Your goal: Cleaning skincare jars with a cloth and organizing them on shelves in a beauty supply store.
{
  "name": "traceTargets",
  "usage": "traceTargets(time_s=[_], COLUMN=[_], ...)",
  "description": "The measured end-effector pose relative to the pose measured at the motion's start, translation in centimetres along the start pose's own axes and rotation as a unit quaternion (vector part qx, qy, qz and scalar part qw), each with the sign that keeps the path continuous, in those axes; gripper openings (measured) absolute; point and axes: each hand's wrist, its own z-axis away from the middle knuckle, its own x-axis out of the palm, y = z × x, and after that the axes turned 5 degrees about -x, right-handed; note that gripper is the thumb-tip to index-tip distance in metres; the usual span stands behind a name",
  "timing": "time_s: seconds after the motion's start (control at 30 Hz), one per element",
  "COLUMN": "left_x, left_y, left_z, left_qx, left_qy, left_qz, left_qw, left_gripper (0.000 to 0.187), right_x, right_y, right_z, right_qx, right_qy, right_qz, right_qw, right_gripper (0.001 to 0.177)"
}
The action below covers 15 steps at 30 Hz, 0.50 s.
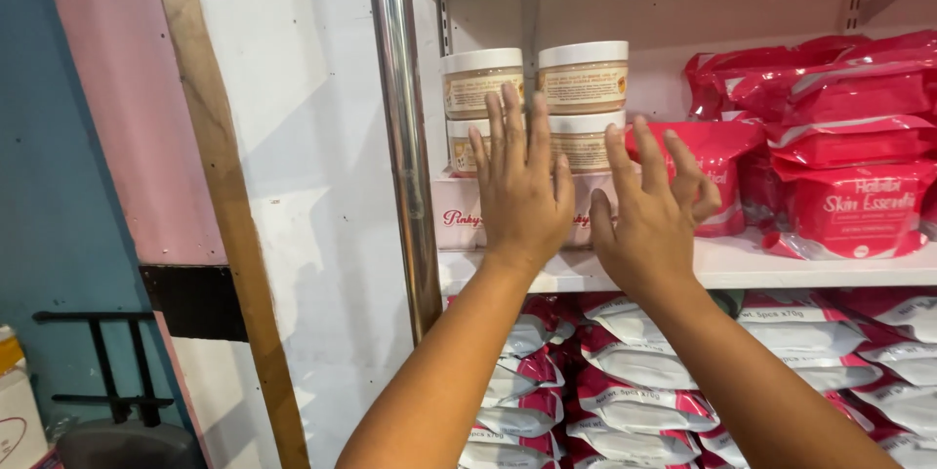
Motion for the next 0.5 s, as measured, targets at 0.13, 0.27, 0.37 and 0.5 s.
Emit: traceTargets(time_s=[0.13, 0.27, 0.37, 0.5], left_x=[0.2, 0.6, 1.2, 0.0], left_y=[2.8, 4.3, 4.3, 4.7], left_z=[1.6, 2.8, 3.4, 3.1], left_qx=[-0.026, -0.027, -0.026, -0.033], left_qy=[-0.033, -0.067, -0.09, -0.177], left_qz=[0.002, 0.007, -0.002, -0.028], left_qw=[0.999, 0.997, 0.996, 0.983], left_gripper=[0.072, 0.073, 0.074, 0.079], right_x=[-0.7, -0.8, -1.2, -1.4], right_y=[0.6, 1.8, 2.1, 2.1], right_z=[1.1, 2.1, 2.5, 3.1], right_qx=[0.029, 0.022, 0.014, 0.009], right_qy=[-0.009, -0.015, -0.027, -0.058], right_qz=[-0.01, 0.02, 0.014, 0.025], right_qw=[0.999, 0.999, 0.999, 0.998], right_gripper=[0.066, 0.066, 0.067, 0.07])
